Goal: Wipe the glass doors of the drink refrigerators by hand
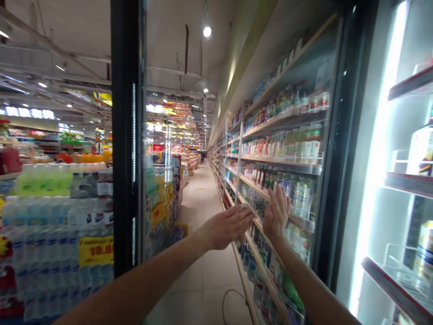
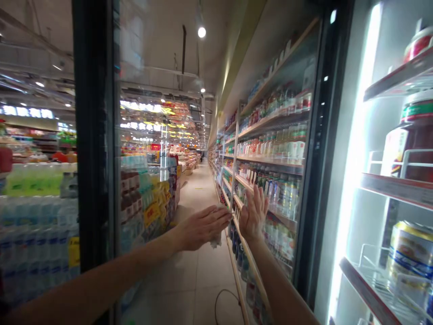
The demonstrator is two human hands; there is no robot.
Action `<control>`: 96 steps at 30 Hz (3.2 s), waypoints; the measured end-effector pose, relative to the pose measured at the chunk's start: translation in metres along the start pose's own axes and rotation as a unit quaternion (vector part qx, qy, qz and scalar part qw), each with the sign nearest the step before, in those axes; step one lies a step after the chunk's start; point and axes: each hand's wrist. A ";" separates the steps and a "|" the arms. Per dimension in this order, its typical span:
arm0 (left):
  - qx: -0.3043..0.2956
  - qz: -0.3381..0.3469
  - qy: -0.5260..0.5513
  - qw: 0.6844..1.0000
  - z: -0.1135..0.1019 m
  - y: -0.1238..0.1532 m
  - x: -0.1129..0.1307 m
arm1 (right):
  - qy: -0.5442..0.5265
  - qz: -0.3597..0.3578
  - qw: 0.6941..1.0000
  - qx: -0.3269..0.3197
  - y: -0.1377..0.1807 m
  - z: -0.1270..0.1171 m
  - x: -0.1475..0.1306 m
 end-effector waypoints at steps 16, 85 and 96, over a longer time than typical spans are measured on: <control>-0.047 -0.359 -0.013 0.932 -0.021 0.041 0.007 | -0.006 -0.017 0.996 -0.089 -0.034 0.021 -0.107; -0.019 -0.359 -0.033 0.933 -0.025 0.040 0.010 | 0.001 -0.153 0.979 -0.133 -0.074 0.020 -0.053; -0.009 -0.436 -0.068 0.897 -0.033 0.024 -0.043 | 0.069 0.051 0.996 -0.008 -0.117 -0.003 -0.010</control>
Point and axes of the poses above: each hand's wrist, its own y-axis away from the middle knuckle, its own z-axis out of the palm, x = y × z, and after that the axes turned 12 degrees about -y, right-handed
